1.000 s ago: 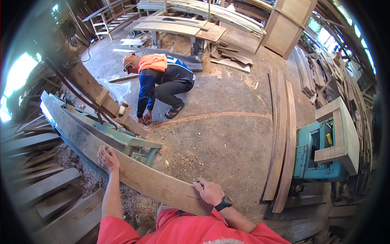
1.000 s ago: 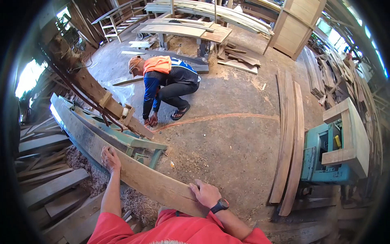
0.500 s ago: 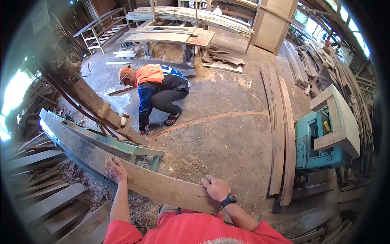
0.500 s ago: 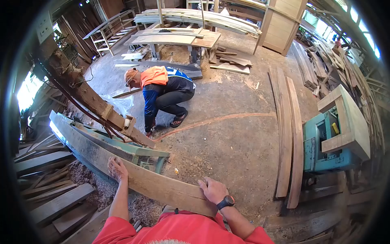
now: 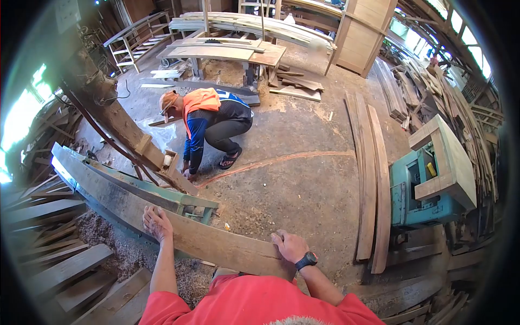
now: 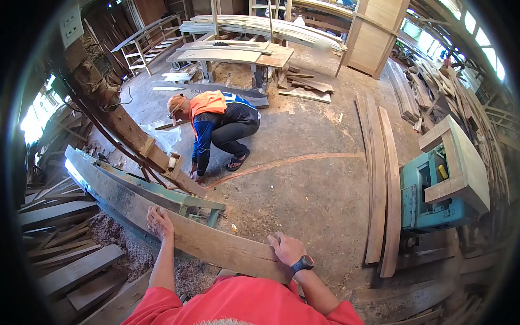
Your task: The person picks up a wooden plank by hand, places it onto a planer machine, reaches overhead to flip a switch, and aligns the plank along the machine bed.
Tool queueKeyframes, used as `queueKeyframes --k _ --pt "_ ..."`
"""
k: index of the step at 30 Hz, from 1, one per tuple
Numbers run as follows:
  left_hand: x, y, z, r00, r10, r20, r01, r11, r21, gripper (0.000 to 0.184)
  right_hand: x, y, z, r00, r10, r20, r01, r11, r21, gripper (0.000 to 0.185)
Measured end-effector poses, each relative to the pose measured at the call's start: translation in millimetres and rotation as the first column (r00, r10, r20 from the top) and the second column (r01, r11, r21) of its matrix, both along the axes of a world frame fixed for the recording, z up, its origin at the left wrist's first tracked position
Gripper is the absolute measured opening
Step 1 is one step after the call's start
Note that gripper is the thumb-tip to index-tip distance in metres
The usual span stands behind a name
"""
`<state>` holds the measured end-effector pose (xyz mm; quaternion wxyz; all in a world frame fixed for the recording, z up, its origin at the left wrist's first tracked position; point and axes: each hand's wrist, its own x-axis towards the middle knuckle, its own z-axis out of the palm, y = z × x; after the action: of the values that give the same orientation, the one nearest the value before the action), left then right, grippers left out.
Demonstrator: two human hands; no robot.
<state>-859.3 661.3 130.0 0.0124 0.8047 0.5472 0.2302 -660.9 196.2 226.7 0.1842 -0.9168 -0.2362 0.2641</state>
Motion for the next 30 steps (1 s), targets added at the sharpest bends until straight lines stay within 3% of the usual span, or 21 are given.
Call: queueKeyframes --k 17,19,20,21,22,24,30 --pt "6.8 -4.7 4.6 0.999 0.036 0.019 -0.037 0.999 0.031 0.04 1.4 0.4 -12.4 1.0 -0.005 0.015 0.005 1.0 0.023 0.059" --pt "7.1 -2.5 2.8 1.0 0.018 -0.007 -0.017 0.992 0.122 0.037 -0.5 2.2 -15.3 0.999 0.052 -0.013 -0.052 0.999 -0.009 0.058" --pt "10.6 -4.2 11.7 1.0 0.019 0.006 -0.019 0.997 0.073 0.034 1.2 1.0 -20.5 1.0 0.02 0.013 -0.02 1.0 -0.024 0.057" --pt "11.7 -5.5 8.7 0.999 0.042 0.005 -0.042 0.985 0.166 0.033 2.3 2.0 -25.5 0.999 -0.003 0.037 0.004 0.999 -0.039 0.057" --pt "10.7 -8.3 16.3 0.999 0.037 0.017 -0.039 0.991 0.124 0.035 0.5 3.7 -26.6 0.997 0.076 0.004 -0.075 0.996 -0.037 0.057" --pt "10.1 -5.3 12.5 0.999 0.035 0.032 -0.036 0.999 0.026 0.039 0.3 4.4 -23.9 0.997 0.008 0.077 -0.01 1.0 0.017 0.055" --pt "8.9 -7.9 10.1 0.997 0.039 0.073 -0.038 0.999 -0.017 0.047 1.9 0.1 -36.9 0.993 0.052 0.107 -0.06 0.995 0.081 0.054"
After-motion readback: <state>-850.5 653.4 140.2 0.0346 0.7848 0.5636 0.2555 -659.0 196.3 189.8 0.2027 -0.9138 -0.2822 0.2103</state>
